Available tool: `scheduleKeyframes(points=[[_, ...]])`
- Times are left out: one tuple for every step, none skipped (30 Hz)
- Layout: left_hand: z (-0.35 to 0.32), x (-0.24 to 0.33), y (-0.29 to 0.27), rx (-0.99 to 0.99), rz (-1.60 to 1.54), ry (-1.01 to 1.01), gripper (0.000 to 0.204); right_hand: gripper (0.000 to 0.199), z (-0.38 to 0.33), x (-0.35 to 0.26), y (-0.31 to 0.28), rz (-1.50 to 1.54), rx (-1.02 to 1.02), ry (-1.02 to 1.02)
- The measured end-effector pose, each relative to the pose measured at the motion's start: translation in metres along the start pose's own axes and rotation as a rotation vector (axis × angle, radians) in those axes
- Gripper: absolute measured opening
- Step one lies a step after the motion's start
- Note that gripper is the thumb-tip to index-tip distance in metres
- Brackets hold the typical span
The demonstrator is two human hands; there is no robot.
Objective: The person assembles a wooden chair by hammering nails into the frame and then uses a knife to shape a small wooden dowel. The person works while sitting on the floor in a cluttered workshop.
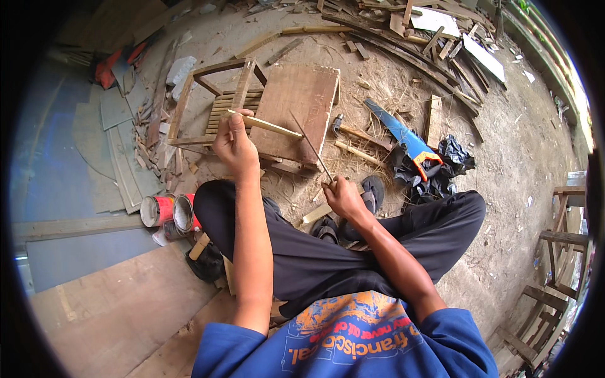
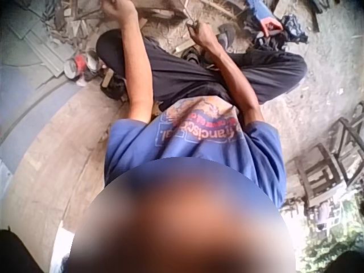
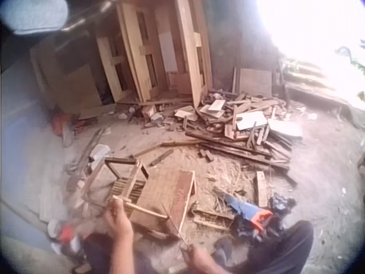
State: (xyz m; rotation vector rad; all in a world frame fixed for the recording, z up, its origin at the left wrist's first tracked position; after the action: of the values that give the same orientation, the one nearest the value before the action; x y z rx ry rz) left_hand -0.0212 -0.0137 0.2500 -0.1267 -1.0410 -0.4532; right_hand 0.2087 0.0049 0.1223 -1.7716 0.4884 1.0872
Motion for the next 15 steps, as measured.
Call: scheduleKeyframes(points=[[0.0,0.0,0.001,-0.022,0.01,0.019,0.034,0.026,0.001,0.005,0.002,0.051,0.004,-0.066],[-0.001,0.001,0.003,-0.032,0.025,0.039,0.034,0.027,0.001,0.01,0.004,0.074,0.001,-0.075],[-0.004,0.002,0.003,-0.042,0.049,0.049,0.035,0.028,0.0,0.013,0.005,0.096,-0.01,-0.075],[-0.006,0.003,0.004,-0.037,0.058,0.063,0.037,0.028,0.0,0.016,0.005,0.113,-0.09,-0.052],[-0.005,0.003,0.006,-0.031,0.059,0.084,0.04,0.03,0.0,0.016,0.006,0.071,-0.04,-0.051],[-0.006,0.003,0.008,-0.023,0.058,0.107,0.042,0.03,-0.001,0.015,0.003,0.045,0.015,-0.087],[-0.004,0.004,0.007,-0.025,0.103,0.083,0.038,0.03,-0.001,0.012,0.002,0.008,0.009,-0.077],[-0.003,0.004,0.009,-0.007,0.063,0.066,0.036,0.03,-0.002,0.009,0.0,-0.047,0.045,-0.046],[-0.002,0.004,0.009,0.017,0.029,0.051,0.033,0.029,-0.005,0.004,-0.001,0.0,0.032,-0.057],[-0.001,0.005,0.009,0.04,-0.002,0.035,0.031,0.029,-0.009,-0.001,-0.001,0.05,-0.031,-0.07],[0.0,0.006,0.007,0.059,0.013,0.01,0.026,0.029,-0.012,-0.006,-0.001,0.081,-0.057,-0.075],[0.001,0.007,0.006,0.056,0.021,0.025,0.027,0.03,-0.012,-0.01,-0.001,0.127,-0.104,-0.088],[0.001,0.008,0.005,0.058,0.032,0.033,0.027,0.028,-0.011,-0.014,0.001,0.143,-0.105,-0.123],[0.0,0.009,0.003,0.054,0.054,0.029,0.027,0.028,-0.01,-0.015,0.002,0.111,-0.058,-0.089],[-0.001,0.01,0.001,0.04,0.089,0.081,0.03,0.028,-0.008,-0.015,0.004,0.113,-0.038,-0.086]])
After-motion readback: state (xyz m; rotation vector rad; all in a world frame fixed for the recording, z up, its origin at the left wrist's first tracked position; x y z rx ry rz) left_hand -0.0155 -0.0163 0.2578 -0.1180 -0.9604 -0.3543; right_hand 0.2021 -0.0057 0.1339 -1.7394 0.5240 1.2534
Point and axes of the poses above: each hand's wrist, its own z-axis towards the middle knuckle, its own y-axis out of the palm, x = y × z, the point moved 1 cm from there along z, towards the middle knuckle, and after that the axes turned 8 degrees about x, right-handed, at the moved point
